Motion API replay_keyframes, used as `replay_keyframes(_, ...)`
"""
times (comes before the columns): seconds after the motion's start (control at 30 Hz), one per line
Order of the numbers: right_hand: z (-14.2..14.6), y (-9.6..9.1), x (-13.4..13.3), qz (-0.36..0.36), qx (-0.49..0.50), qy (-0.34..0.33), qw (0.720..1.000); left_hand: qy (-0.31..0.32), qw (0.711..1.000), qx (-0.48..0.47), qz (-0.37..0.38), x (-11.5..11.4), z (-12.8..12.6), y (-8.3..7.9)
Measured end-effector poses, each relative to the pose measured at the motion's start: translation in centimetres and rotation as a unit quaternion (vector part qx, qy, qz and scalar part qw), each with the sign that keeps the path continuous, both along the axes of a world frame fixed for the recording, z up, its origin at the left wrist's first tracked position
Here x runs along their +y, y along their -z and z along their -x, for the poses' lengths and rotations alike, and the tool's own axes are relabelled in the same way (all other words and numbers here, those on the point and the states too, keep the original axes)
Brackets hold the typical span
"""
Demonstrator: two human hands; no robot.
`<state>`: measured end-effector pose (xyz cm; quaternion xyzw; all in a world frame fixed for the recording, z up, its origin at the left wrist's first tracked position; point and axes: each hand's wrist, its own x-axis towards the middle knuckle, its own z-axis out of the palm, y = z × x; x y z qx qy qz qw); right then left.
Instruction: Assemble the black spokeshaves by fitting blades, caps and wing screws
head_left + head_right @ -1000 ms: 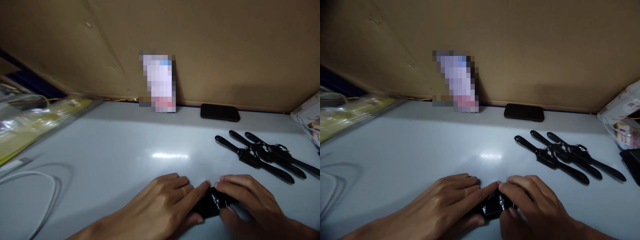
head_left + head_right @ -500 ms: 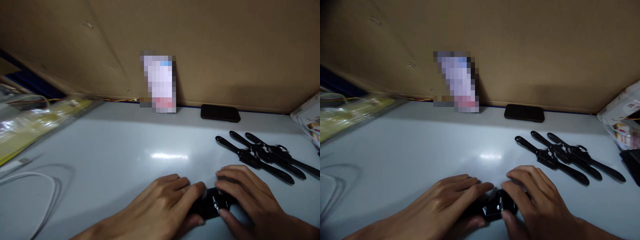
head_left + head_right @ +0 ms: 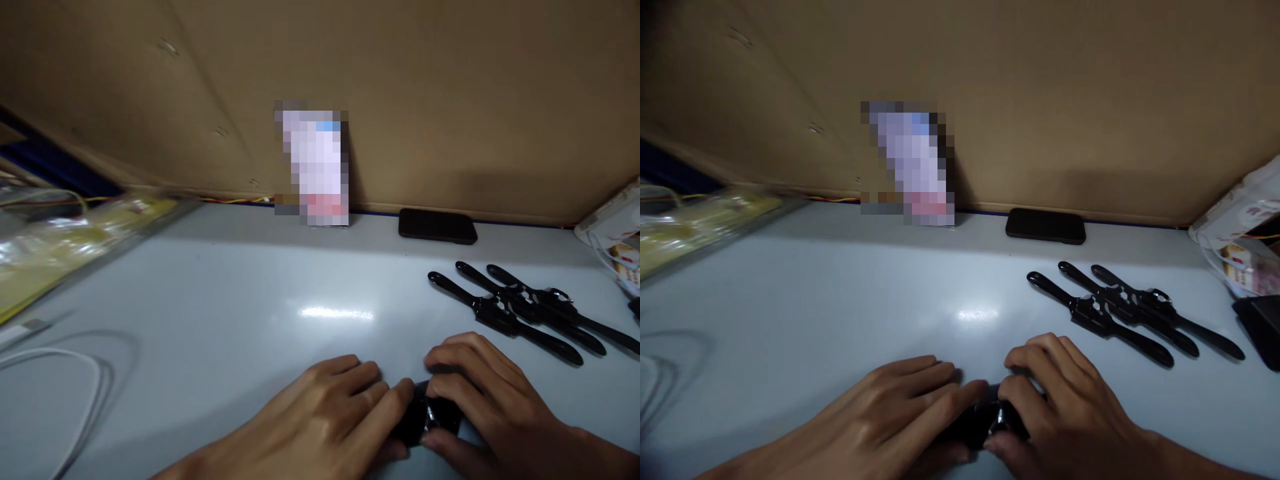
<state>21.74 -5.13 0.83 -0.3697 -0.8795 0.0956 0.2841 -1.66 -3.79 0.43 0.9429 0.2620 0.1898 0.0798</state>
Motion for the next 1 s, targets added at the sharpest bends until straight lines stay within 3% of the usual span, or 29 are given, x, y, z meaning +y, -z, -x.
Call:
replay_keyframes(0.1,0.2,-0.1,0.1,-0.001,-0.004,-0.004,1.0,0.003,1.0,0.004,-0.009,-0.2,0.0,0.0)
replay_keyframes(0.2,0.5,-0.1,0.3,-0.012,0.063,-0.005,0.998,-0.004,1.0,0.002,-0.002,-0.3,0.1,0.1)
replay_keyframes(0.37,0.1,0.1,1.2,0.113,0.122,0.058,0.984,-0.01,1.0,0.007,0.007,-0.3,0.1,0.3)
replay_keyframes(0.57,-0.6,0.7,2.2,0.184,0.202,0.106,0.956,-0.009,1.0,0.003,0.0,-0.2,0.0,0.3)
replay_keyframes(0.63,-0.7,0.5,2.1,0.148,0.218,0.107,0.959,-0.01,1.0,0.003,0.003,-0.1,0.0,0.1)
replay_keyframes(0.73,-0.8,-0.1,1.3,0.036,0.173,0.087,0.98,-0.01,1.0,0.011,0.016,-0.1,-0.1,0.0)
replay_keyframes(0.83,-0.9,-0.6,0.4,-0.061,0.107,0.022,0.992,-0.007,1.0,0.005,0.024,0.0,-0.1,0.1)
replay_keyframes(0.93,-0.8,-0.3,0.3,-0.089,0.046,-0.021,0.995,-0.006,1.0,-0.004,0.022,0.1,-0.1,0.3)
replay_keyframes(1.0,-0.7,0.1,0.7,-0.069,0.036,-0.008,0.997,0.0,1.0,0.0,0.021,0.2,0.0,0.4)
